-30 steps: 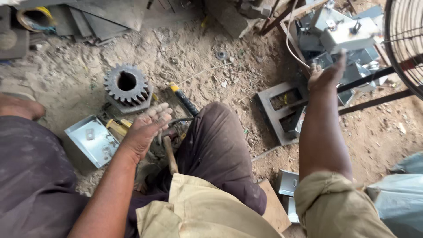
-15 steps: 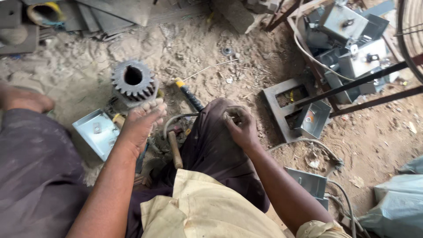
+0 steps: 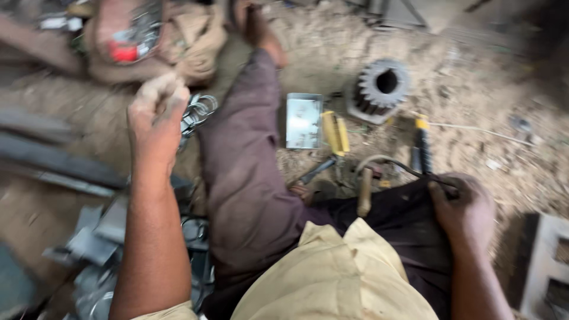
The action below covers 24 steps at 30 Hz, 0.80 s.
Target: The person welds components onto a metal box by hand using a welding torch, positioning the box on the ground and joining metal pieces.
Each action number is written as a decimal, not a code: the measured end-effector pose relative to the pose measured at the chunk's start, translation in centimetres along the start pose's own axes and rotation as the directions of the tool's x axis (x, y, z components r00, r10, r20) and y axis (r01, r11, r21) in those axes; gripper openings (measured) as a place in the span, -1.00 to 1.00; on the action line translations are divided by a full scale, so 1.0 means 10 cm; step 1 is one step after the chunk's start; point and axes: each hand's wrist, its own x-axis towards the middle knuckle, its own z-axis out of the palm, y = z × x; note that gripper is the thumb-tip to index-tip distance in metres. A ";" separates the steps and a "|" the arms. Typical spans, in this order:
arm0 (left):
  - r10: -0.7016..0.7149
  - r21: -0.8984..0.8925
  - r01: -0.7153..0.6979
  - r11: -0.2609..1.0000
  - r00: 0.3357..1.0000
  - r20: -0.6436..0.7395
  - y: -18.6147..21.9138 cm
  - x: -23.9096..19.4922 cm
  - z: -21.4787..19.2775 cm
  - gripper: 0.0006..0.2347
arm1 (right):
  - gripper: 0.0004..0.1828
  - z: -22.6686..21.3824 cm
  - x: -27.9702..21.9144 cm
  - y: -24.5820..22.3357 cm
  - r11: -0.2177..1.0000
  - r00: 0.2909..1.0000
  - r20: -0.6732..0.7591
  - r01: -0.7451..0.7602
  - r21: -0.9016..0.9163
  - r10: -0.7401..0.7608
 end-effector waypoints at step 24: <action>-0.816 0.853 0.493 0.169 0.555 -0.160 -1.58 -2.03 -1.33 -0.38 | -0.59 0.22 0.20 0.09 0.906 0.914 0.208 -0.271 -0.325 0.349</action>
